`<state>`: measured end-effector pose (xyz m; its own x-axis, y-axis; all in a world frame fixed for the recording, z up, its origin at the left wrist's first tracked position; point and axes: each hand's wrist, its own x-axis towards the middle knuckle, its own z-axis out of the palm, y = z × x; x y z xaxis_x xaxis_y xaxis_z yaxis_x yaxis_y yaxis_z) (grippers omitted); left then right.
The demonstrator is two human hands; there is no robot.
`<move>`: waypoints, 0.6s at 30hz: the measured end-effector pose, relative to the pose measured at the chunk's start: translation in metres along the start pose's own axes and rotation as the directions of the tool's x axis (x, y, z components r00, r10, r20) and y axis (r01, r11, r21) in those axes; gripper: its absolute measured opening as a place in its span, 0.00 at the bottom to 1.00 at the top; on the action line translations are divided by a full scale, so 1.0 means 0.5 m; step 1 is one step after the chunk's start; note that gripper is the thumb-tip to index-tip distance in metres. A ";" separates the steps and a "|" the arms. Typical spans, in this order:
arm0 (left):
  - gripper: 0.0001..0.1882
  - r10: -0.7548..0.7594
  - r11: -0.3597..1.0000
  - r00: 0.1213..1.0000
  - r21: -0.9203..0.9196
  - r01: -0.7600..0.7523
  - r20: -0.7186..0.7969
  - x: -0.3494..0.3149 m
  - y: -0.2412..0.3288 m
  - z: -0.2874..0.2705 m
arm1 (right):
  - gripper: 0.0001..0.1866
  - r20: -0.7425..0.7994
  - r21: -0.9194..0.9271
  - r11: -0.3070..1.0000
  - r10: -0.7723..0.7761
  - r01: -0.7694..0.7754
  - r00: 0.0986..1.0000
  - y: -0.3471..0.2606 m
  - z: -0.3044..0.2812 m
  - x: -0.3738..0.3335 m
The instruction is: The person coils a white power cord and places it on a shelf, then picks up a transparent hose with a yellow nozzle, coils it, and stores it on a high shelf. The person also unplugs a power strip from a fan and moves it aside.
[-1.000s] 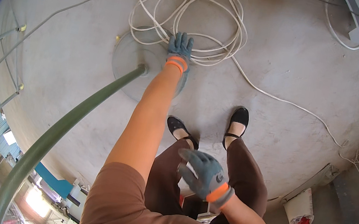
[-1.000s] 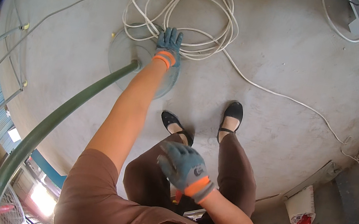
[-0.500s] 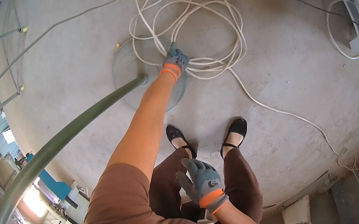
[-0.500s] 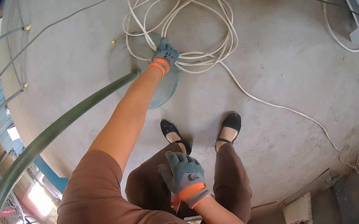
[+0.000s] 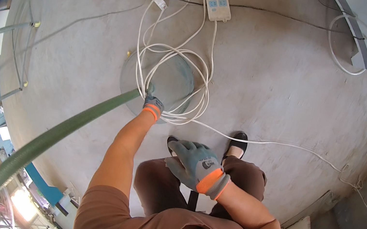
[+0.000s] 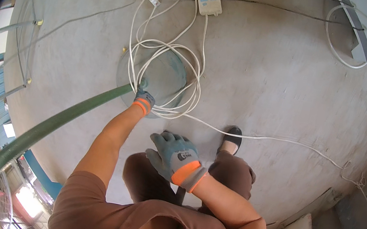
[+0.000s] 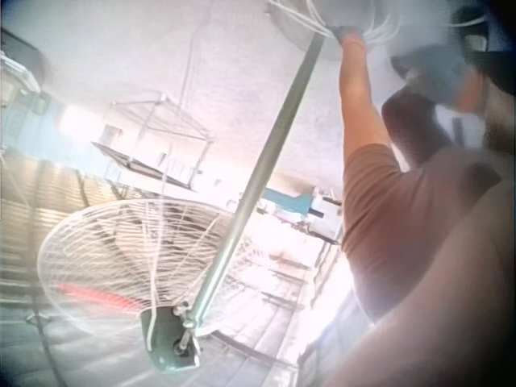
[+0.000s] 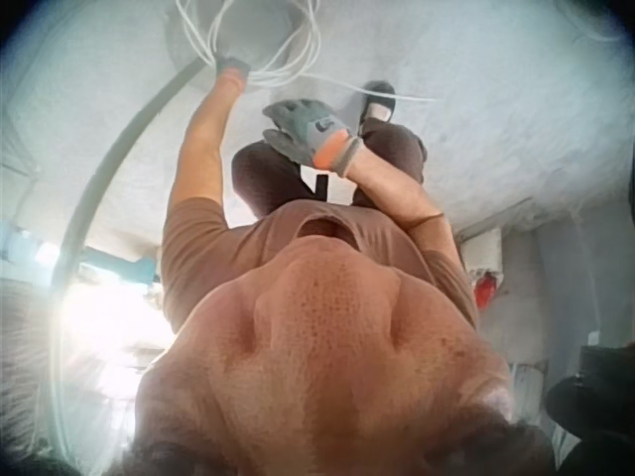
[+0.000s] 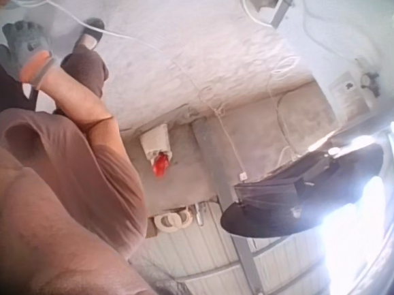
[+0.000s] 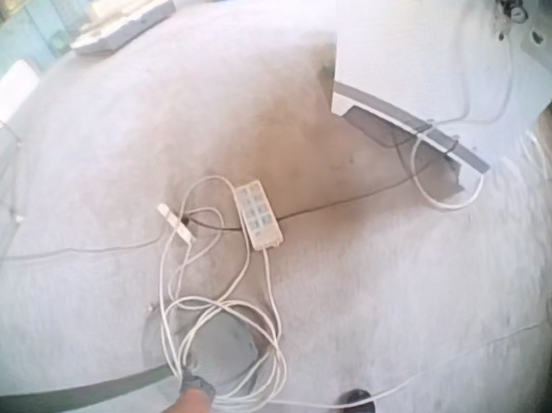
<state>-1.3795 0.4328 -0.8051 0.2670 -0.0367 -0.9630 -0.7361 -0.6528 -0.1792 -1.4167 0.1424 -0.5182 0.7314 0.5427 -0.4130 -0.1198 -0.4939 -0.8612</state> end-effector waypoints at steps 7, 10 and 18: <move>0.14 -0.090 0.992 0.964 0.067 0.110 -0.249 0.070 -0.013 0.089 | 0.17 -0.070 0.036 0.976 -0.210 0.213 0.975 0.215 -0.122 0.264; 0.16 -0.128 0.979 0.950 0.115 0.166 -0.284 0.016 -0.020 0.017 | 0.26 -0.337 -0.319 0.930 0.068 -0.182 0.939 0.446 -0.142 0.496; 0.15 -0.125 0.978 0.953 0.127 0.165 -0.277 -0.022 -0.086 -0.075 | 0.48 -0.580 0.466 0.823 0.562 -0.326 0.590 0.700 -0.093 0.844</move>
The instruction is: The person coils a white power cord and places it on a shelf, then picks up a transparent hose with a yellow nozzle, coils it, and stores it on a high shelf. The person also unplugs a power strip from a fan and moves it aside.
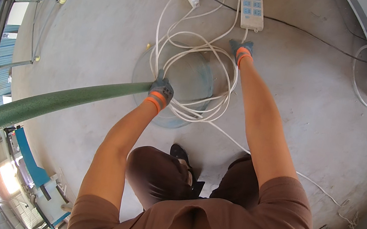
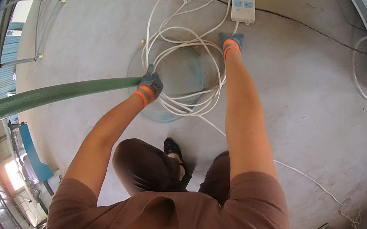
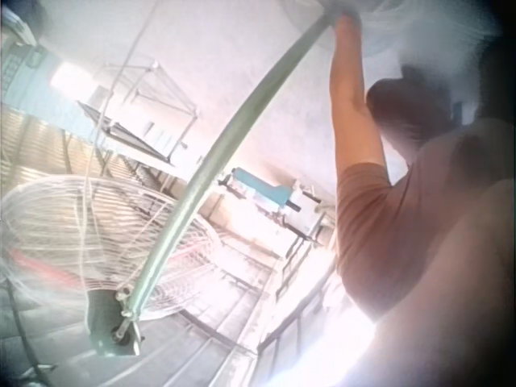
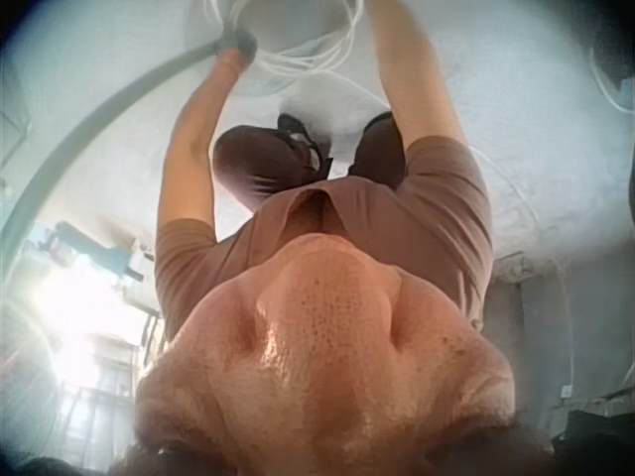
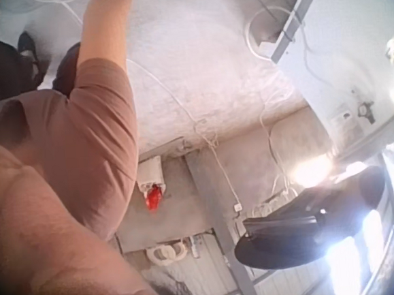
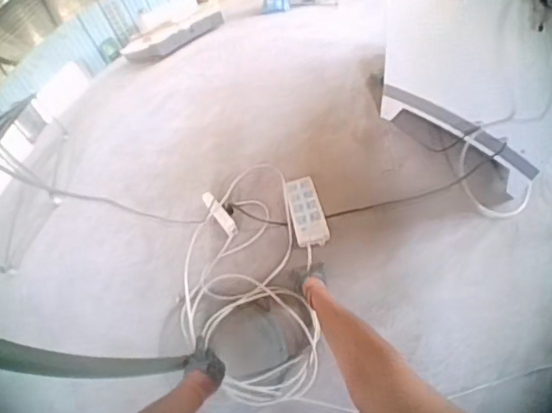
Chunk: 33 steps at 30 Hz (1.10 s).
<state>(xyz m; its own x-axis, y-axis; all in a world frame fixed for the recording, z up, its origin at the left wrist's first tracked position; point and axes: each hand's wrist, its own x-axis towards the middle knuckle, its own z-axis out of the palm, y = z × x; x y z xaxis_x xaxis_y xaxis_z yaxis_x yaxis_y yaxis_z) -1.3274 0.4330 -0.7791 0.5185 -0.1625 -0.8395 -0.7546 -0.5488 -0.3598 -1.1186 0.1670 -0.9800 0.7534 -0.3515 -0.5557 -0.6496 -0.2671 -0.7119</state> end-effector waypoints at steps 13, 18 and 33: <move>0.20 -0.149 0.948 0.981 -0.262 0.178 0.125 0.020 -0.046 0.016 | 0.14 0.194 0.378 0.847 -0.467 0.374 0.863 -0.232 -0.221 -0.293; 0.19 -0.248 0.869 0.969 -0.444 0.218 -0.009 0.038 -0.030 0.069 | 0.20 0.423 0.104 0.575 -0.764 0.811 0.487 -0.234 -0.229 -0.522; 0.29 -0.270 -0.918 0.962 0.292 -0.269 0.037 -0.101 -0.010 0.035 | 0.24 0.576 0.399 0.258 -0.817 0.880 -0.022 -0.071 -0.082 -0.645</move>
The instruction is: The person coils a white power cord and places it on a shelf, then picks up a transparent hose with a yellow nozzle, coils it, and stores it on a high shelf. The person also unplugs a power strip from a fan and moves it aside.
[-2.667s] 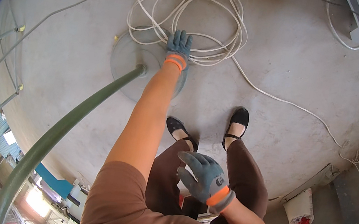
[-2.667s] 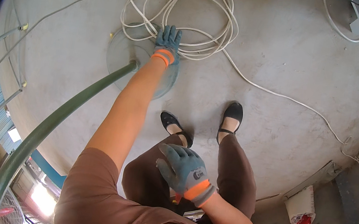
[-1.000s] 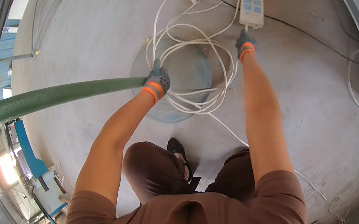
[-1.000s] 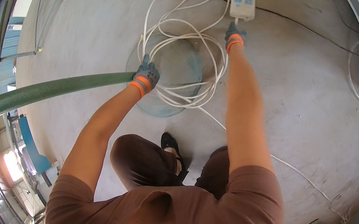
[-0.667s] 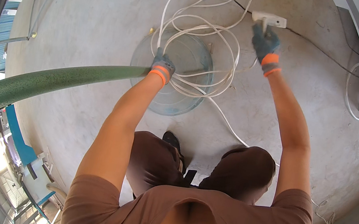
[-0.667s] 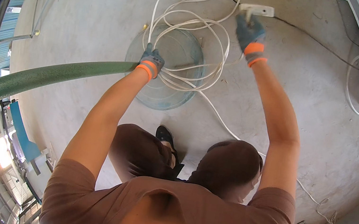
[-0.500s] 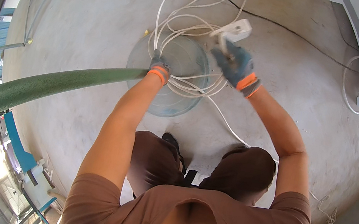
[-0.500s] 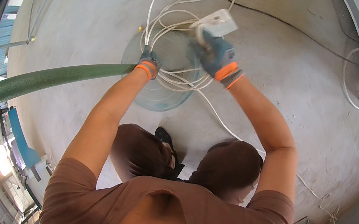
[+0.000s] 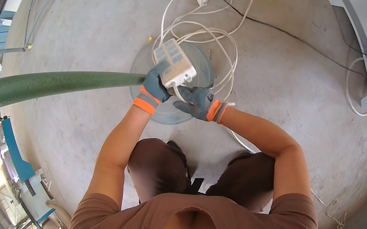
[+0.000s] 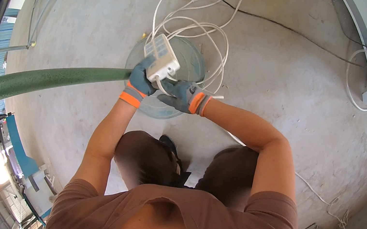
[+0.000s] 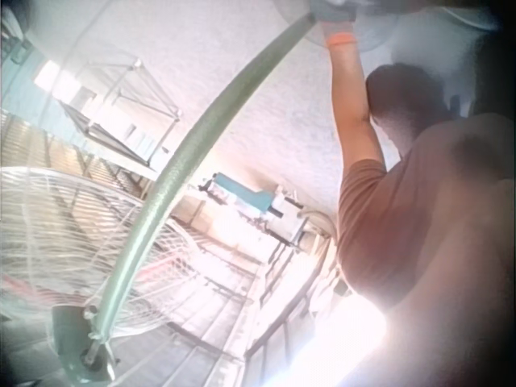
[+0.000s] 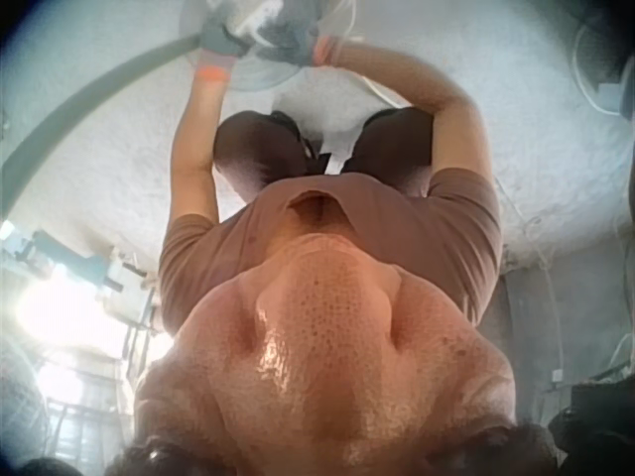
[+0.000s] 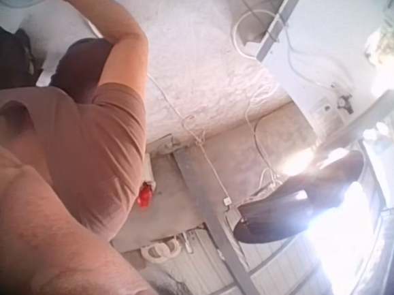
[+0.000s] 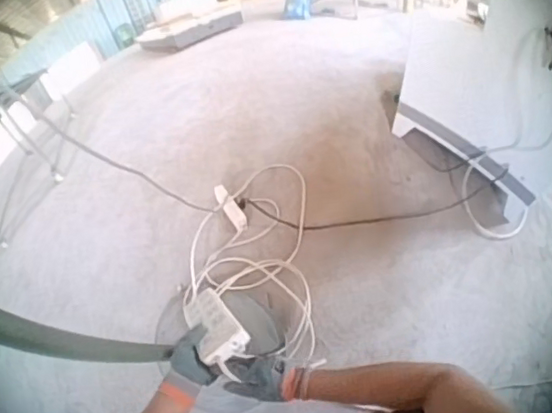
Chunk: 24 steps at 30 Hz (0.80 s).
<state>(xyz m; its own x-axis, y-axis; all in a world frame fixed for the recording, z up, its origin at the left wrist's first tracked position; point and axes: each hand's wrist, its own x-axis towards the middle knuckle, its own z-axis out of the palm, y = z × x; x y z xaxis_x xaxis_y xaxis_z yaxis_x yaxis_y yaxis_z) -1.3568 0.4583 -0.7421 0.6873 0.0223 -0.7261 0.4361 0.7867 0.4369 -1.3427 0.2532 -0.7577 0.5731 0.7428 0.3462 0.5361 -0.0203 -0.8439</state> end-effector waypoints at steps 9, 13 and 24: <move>0.23 0.084 0.996 0.990 0.026 -0.081 -0.110 0.079 -0.076 -0.113 | 0.25 0.720 -0.186 0.683 0.584 -0.706 0.375 0.060 -0.094 -0.049; 0.22 0.114 0.976 0.960 0.211 -0.060 -0.254 0.094 -0.102 -0.148 | 0.25 0.512 -0.255 0.715 0.671 -0.650 0.537 0.104 -0.114 -0.083; 0.16 -0.082 0.886 0.824 0.337 0.318 -0.561 0.000 -0.100 -0.338 | 0.24 -0.218 -0.267 0.765 0.545 -0.586 0.810 -0.418 -0.326 -0.128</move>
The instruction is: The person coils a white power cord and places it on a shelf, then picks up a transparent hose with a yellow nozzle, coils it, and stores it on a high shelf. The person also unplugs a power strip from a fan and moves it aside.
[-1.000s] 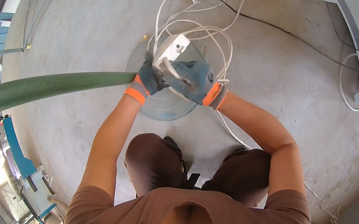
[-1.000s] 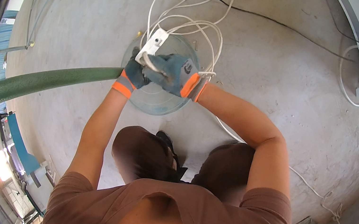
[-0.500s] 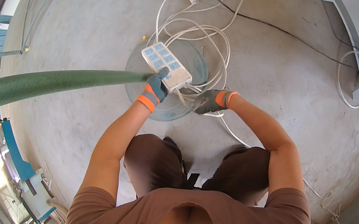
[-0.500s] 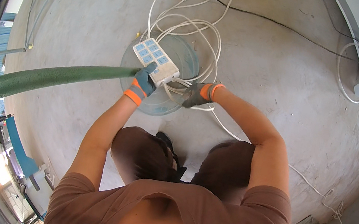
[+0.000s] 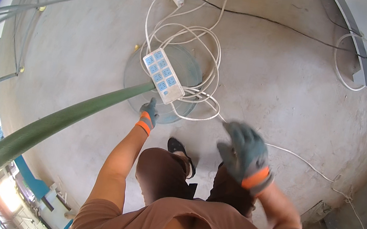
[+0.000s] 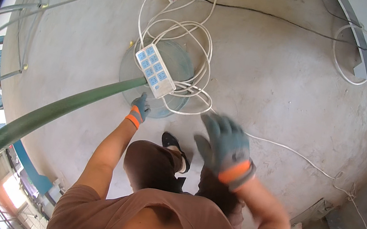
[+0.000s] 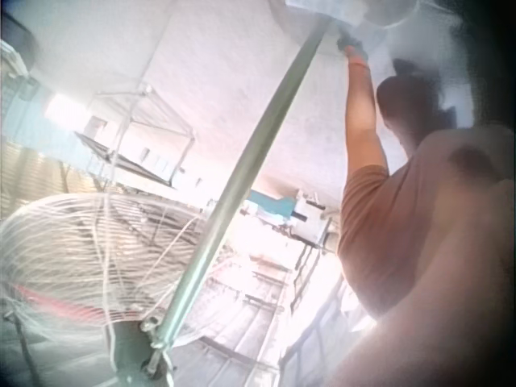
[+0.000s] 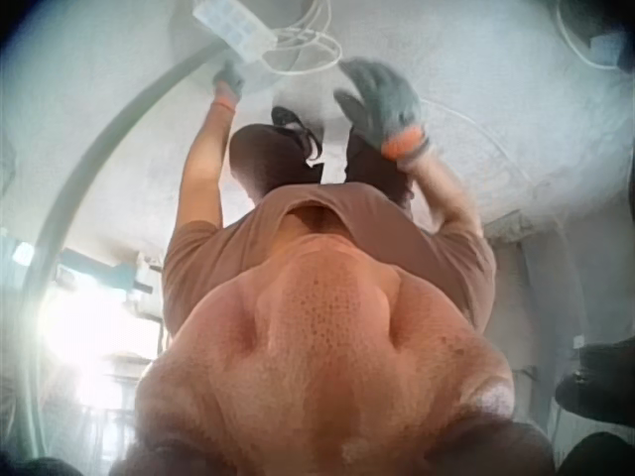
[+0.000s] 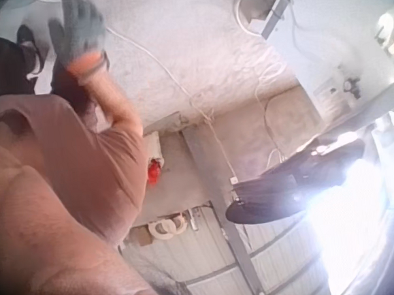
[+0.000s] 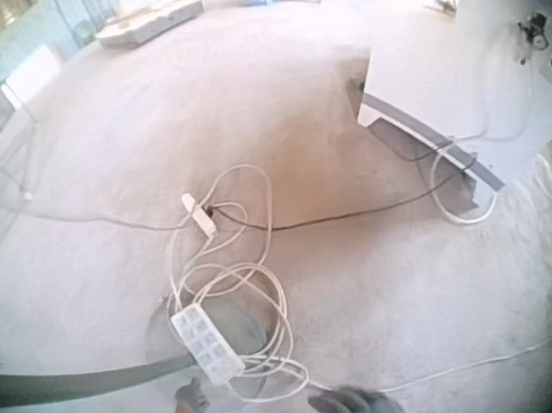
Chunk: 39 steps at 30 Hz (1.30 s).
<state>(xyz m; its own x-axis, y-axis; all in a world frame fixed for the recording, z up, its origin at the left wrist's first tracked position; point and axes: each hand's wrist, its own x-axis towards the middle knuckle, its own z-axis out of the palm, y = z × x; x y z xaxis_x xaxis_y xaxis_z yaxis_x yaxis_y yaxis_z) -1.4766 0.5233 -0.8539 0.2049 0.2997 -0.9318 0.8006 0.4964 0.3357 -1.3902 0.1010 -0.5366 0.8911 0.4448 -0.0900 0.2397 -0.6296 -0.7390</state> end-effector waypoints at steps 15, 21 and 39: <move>0.12 0.224 0.738 0.952 0.602 -0.305 0.207 -0.578 -0.130 0.111 | 0.14 0.239 -0.184 0.866 0.498 -0.465 0.834 -0.121 -0.073 -0.298; 0.10 0.081 0.799 0.961 0.559 -0.221 0.264 -0.929 -0.048 0.225 | 0.16 0.366 -0.260 0.758 0.651 -0.599 0.665 -0.178 -0.117 -0.396; 0.11 0.388 0.628 0.817 0.526 -0.573 0.428 -1.286 0.286 0.422 | 0.18 0.285 0.543 0.657 0.441 -0.522 0.851 -0.535 -0.762 -0.303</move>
<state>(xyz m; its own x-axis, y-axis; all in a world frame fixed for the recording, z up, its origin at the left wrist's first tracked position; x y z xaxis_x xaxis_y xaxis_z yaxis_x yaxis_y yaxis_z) -1.3749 0.2298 -0.2360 0.7185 0.0887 -0.6899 0.6815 -0.2882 0.6727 -1.4425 -0.0406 -0.0708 0.7542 0.2829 -0.5926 -0.5172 -0.3002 -0.8015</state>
